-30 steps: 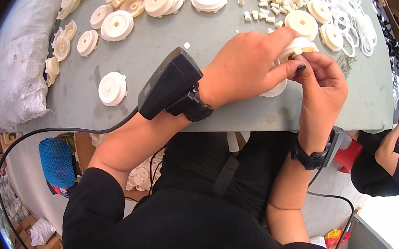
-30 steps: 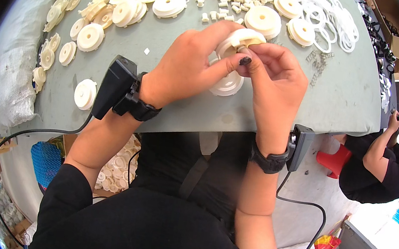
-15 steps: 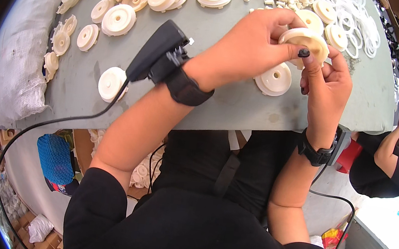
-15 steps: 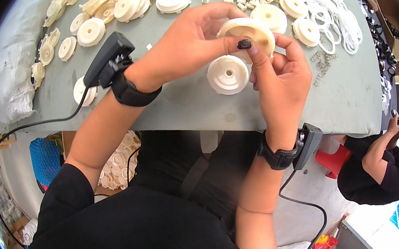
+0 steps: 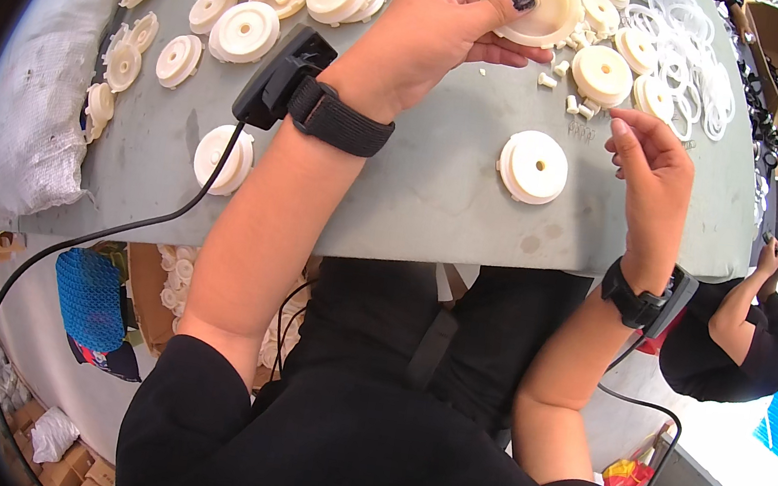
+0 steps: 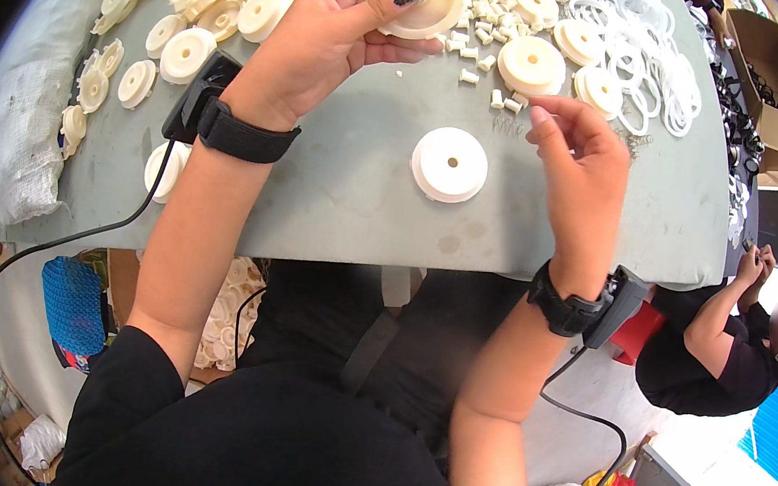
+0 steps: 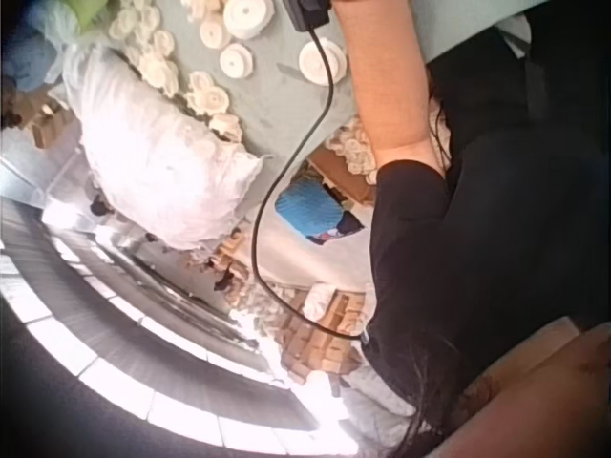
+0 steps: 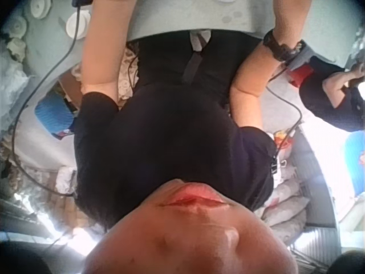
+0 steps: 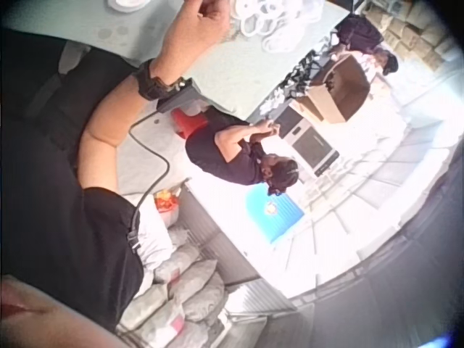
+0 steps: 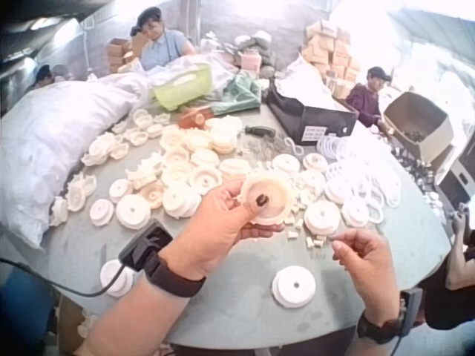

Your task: Assembling plastic components by inserting small white washers into plastic discs at a workbench.

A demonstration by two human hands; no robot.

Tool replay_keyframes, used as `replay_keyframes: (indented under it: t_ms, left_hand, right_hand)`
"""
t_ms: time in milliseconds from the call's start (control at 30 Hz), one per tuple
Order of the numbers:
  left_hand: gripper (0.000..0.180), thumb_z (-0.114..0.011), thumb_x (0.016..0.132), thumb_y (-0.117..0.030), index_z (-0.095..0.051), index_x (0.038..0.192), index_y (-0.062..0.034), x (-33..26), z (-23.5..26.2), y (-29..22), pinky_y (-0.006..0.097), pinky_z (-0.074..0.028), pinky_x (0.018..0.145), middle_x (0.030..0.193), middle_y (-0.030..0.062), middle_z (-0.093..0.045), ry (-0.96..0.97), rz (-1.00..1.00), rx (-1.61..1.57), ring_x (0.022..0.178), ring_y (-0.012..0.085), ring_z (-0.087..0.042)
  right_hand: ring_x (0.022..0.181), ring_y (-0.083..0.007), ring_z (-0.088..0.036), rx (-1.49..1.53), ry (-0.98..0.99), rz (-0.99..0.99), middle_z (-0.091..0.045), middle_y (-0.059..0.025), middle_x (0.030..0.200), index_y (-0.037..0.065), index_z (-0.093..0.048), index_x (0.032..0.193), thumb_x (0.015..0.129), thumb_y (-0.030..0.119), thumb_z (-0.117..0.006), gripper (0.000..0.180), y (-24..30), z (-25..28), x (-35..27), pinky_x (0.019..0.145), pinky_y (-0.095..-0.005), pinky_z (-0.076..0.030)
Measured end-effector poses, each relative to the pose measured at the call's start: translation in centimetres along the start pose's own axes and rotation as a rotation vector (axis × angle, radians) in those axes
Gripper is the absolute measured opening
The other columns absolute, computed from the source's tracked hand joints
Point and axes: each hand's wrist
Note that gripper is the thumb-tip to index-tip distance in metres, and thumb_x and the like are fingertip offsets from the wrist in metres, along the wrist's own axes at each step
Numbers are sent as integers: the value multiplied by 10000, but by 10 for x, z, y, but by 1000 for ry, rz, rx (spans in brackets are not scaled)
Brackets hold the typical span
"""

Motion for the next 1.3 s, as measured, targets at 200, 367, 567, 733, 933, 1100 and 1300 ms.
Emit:
replay_keyframes:
  t_ms: [200,367,567,733,933,1100,1300]
  left_hand:
    - [303,-537,895,-165,-475,1150,-13,7,13,-13,294,-528,760,1023,85,-597,-57,-65,-184,890,169,-614]
    - [319,-548,889,-186,-483,1164,-39,11,42,-2,329,-515,819,1045,74,-596,-195,-247,-129,951,190,-606]
    - [313,-495,897,-88,-427,1194,-17,12,37,-11,333,-517,827,1072,105,-580,-282,-338,-227,941,200,-607]
    - [291,-508,906,-140,-447,1183,-70,10,46,-11,336,-506,827,1085,66,-565,-347,-285,-290,954,175,-586]
    - [304,-499,909,-131,-427,1200,-76,11,49,-13,337,-516,800,1082,62,-558,-399,-303,-349,944,163,-582]
    - [332,-505,908,-139,-409,1221,-79,5,52,-15,317,-522,799,1095,55,-550,-435,-262,-370,929,154,-588]
    - [332,-505,907,-129,-410,1222,-82,9,46,-20,312,-518,803,1104,38,-549,-425,-275,-356,945,143,-581]
  right_hand:
    - [663,-92,-517,-169,18,161,-613,-36,721,1,-640,876,802,94,-600,126,12,-26,15,641,-239,-422]
    - [732,-201,-569,-279,80,429,-639,-93,773,11,-647,866,767,78,-604,127,23,-41,54,706,-298,-444]
    - [856,-288,-576,-477,110,566,-643,-112,869,62,-652,885,751,113,-627,145,19,-64,108,774,-366,-445]
    - [916,-326,-561,-484,141,624,-624,-147,934,72,-634,951,759,114,-610,198,17,-87,153,818,-386,-436]
    - [995,-372,-479,-758,316,658,-621,-139,956,92,-653,929,739,100,-562,211,7,-91,188,875,-424,-413]
    - [812,-297,-590,-516,448,480,-637,-139,879,43,-644,910,753,61,-544,187,27,-78,170,756,-356,-464]
    - [807,-284,-610,-430,285,467,-642,-129,813,52,-653,866,754,78,-569,142,12,-82,188,731,-338,-471]
Point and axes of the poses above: each hand's wrist, its own x-axis towards the middle knuckle, its own z-axis out of the back of the hand, y = z × x
